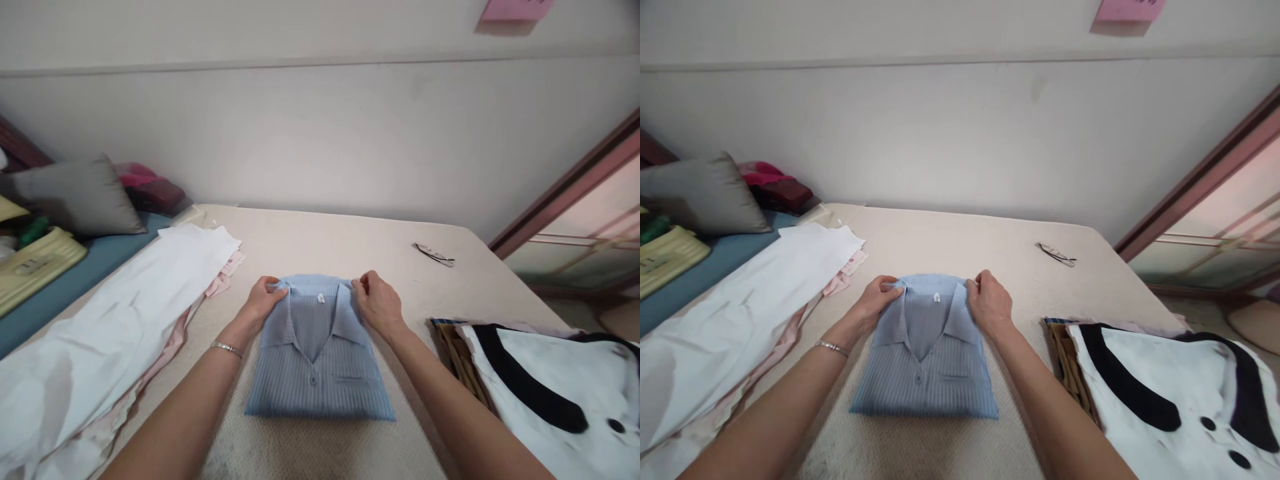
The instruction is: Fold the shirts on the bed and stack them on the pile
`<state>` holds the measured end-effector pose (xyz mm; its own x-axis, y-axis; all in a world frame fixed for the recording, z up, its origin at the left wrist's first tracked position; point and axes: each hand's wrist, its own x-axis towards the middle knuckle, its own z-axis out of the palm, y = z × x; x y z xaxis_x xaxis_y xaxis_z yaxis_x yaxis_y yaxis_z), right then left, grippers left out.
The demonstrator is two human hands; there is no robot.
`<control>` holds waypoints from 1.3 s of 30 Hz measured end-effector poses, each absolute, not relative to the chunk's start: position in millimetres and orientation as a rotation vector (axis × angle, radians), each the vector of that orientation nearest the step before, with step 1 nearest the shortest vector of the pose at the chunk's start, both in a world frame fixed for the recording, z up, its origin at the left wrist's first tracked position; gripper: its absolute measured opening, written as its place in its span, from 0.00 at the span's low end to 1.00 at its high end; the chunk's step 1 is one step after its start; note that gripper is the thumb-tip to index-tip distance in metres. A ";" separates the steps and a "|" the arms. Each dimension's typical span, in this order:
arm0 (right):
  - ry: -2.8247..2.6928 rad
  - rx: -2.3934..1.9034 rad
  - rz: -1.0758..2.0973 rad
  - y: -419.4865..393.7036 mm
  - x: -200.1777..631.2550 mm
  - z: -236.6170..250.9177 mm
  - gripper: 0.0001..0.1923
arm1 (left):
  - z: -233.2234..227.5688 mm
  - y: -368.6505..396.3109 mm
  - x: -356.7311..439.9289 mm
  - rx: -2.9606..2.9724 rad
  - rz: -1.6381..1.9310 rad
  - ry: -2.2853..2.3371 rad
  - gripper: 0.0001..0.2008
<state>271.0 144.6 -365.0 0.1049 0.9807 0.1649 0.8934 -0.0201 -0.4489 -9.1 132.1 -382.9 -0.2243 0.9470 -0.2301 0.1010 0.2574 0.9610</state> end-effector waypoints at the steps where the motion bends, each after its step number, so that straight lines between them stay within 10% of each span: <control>1: -1.825 -1.994 0.318 138.3 274.5 -362.4 0.15 | -383.3 127.9 -10.2 0.978 1.142 1.535 0.29; 8: -1.824 -1.888 0.547 132.0 273.2 -380.1 0.17 | -388.5 116.1 -13.5 1.107 1.155 1.502 0.36; 23: -1.787 -2.038 0.350 172.9 252.6 -389.1 0.08 | -397.1 181.2 -7.2 1.690 0.957 1.931 0.08; 39: -1.798 -2.136 0.289 169.1 255.5 -391.3 0.09 | -391.1 178.0 7.1 1.986 0.633 2.190 0.11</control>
